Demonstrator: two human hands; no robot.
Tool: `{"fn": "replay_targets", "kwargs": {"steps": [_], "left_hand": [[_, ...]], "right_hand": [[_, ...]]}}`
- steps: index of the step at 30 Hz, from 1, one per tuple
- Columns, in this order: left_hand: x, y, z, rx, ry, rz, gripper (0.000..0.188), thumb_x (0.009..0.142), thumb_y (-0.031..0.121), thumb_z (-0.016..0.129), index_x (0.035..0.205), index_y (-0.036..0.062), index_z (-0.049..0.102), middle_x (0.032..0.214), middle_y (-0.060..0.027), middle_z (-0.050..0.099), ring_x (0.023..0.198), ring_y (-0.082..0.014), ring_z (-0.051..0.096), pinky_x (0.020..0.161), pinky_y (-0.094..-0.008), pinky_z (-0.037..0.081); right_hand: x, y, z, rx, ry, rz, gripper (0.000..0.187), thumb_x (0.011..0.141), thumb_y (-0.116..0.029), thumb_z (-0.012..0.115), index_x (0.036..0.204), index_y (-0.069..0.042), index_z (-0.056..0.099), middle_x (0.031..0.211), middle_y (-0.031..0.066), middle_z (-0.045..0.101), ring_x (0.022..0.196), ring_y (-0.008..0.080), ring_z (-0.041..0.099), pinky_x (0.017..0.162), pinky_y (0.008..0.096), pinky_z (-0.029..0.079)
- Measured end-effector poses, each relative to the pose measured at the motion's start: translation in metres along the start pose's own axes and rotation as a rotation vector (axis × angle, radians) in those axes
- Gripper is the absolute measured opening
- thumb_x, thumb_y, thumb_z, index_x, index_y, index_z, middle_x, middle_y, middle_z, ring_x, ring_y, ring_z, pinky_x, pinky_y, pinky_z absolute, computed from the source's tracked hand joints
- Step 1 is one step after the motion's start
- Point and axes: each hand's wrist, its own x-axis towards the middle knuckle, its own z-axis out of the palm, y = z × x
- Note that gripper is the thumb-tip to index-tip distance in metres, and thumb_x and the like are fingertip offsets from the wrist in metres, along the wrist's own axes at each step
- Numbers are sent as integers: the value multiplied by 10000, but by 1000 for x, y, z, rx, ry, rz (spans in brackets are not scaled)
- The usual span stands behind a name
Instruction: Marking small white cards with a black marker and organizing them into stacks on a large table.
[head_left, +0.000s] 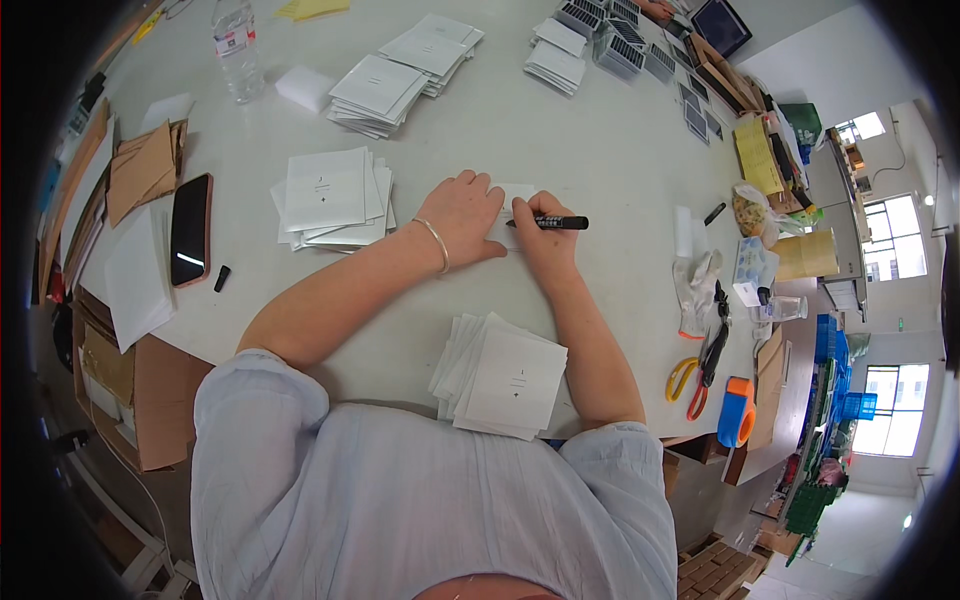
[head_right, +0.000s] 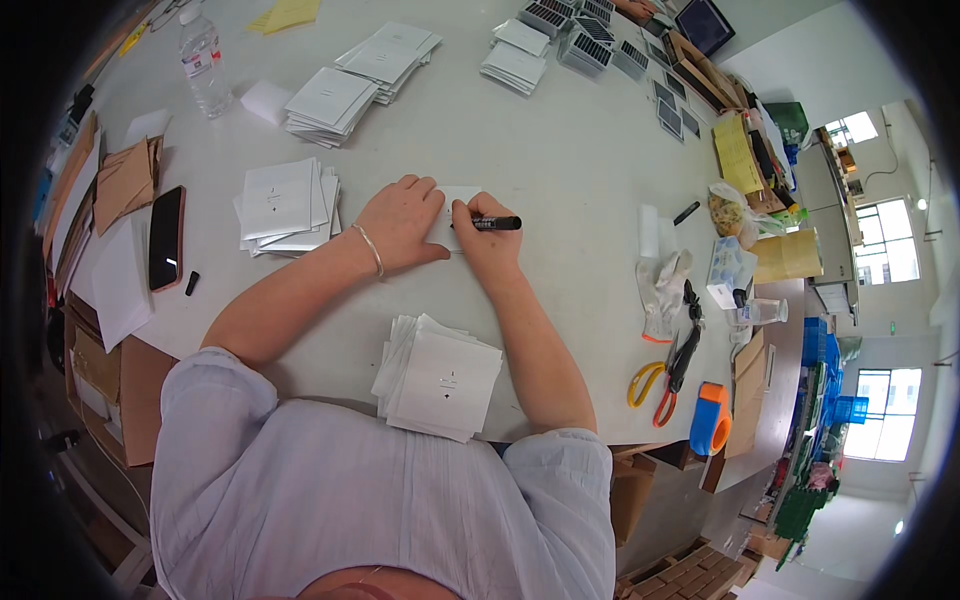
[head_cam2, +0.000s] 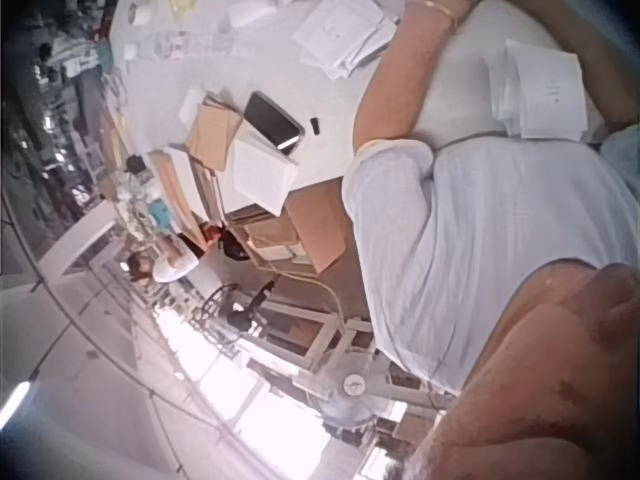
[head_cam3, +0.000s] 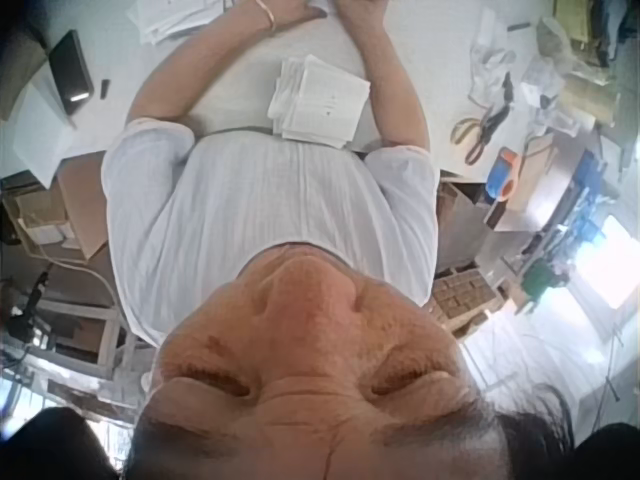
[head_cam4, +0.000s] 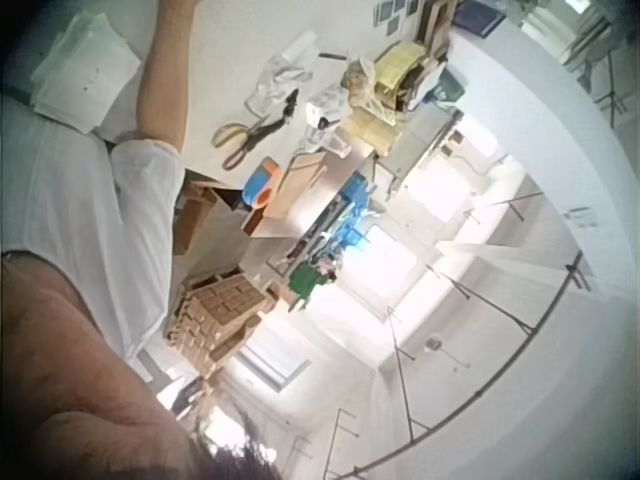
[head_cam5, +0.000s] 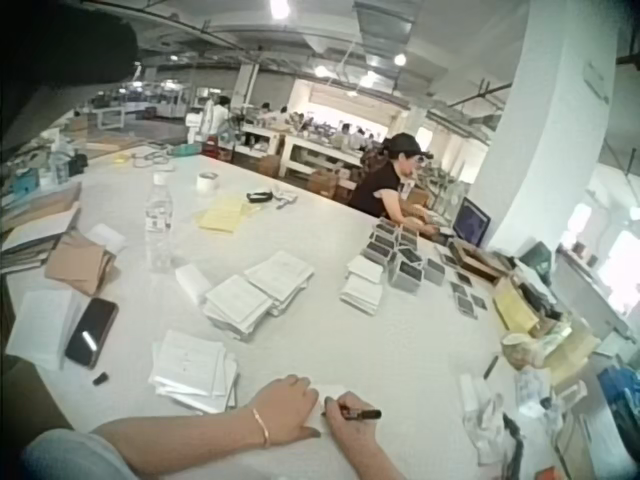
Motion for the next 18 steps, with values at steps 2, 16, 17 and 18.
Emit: {"fn": "replay_targets", "kwargs": {"steps": [2,16,17,18], "left_hand": [[0,-1,2,1,7,8,518,676,412,718,963,9,561,968,-133,538,969,-275,506,827,-367,441],[-50,52,-75,-236,-283,444,535,667,476,704,870,12,529,825,-133,577,813,-312,565,691,-398,468],[-52,56,-77,-269,-345,498,518,689,478,691,864,18,527,821,-131,576,807,-311,567,670,-399,465],[-49,55,-77,-270,-345,500,518,689,478,691,864,18,527,821,-131,576,807,-311,567,670,-399,465]], "right_hand": [[0,1,-2,30,-7,1,257,804,-122,639,623,-25,484,529,-1,468,511,68,403,478,256,354],[11,-8,-14,446,136,242,285,837,-192,638,635,-77,474,600,-29,457,531,45,408,491,217,321],[11,-7,-13,446,137,242,285,837,-192,638,635,-77,474,600,-29,457,531,45,408,491,217,321],[12,-4,-12,340,110,191,278,829,-180,644,639,-58,483,591,-29,463,534,48,400,489,224,329]]}}
